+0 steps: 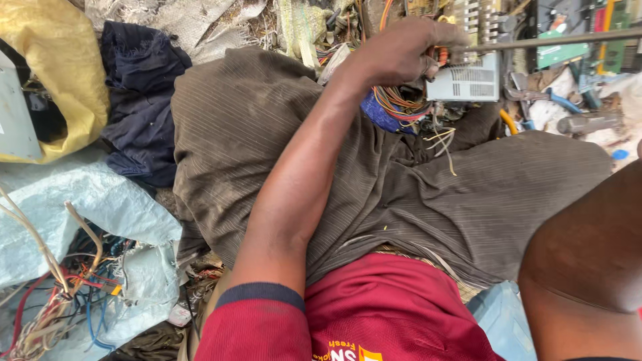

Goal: The person dismantles a computer power supply unit using a screwdriver and pliers. They remove screws, cut wires, and separate the metal casing from the internal circuit board and components.

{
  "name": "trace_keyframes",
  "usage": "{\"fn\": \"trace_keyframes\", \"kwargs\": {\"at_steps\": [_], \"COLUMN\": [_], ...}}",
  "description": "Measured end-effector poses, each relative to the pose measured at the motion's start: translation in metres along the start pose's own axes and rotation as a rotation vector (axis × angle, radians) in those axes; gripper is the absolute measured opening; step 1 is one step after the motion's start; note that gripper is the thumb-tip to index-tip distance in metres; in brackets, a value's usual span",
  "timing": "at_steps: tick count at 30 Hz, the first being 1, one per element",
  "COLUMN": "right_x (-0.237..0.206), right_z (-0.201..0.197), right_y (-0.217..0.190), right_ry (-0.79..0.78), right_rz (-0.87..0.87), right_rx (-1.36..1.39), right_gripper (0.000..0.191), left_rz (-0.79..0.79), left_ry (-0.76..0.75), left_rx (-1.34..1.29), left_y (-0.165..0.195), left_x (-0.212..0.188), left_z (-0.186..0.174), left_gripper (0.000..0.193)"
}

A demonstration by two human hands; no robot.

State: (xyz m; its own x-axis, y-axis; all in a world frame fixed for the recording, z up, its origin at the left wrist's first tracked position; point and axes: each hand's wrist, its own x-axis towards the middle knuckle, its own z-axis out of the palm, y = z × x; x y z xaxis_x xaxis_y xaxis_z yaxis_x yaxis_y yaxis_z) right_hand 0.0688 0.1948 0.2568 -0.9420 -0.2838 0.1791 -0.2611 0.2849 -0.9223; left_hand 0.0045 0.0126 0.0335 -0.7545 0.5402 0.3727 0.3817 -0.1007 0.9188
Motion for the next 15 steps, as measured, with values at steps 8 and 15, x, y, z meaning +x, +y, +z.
{"fn": "trace_keyframes", "kwargs": {"at_steps": [8, 15], "right_x": [-0.017, -0.021], "right_z": [0.018, 0.061], "right_y": [0.033, 0.012], "right_ry": [0.072, 0.138], "right_rz": [0.001, -0.112], "right_rx": [0.193, 0.309], "right_gripper": [0.04, 0.043], "left_rz": [-0.11, -0.175], "left_ry": [-0.151, -0.09], "left_rx": [-0.023, 0.112], "left_y": [0.002, 0.004], "left_x": [0.002, -0.004], "left_z": [-0.006, -0.007], "left_gripper": [0.022, 0.014]}}
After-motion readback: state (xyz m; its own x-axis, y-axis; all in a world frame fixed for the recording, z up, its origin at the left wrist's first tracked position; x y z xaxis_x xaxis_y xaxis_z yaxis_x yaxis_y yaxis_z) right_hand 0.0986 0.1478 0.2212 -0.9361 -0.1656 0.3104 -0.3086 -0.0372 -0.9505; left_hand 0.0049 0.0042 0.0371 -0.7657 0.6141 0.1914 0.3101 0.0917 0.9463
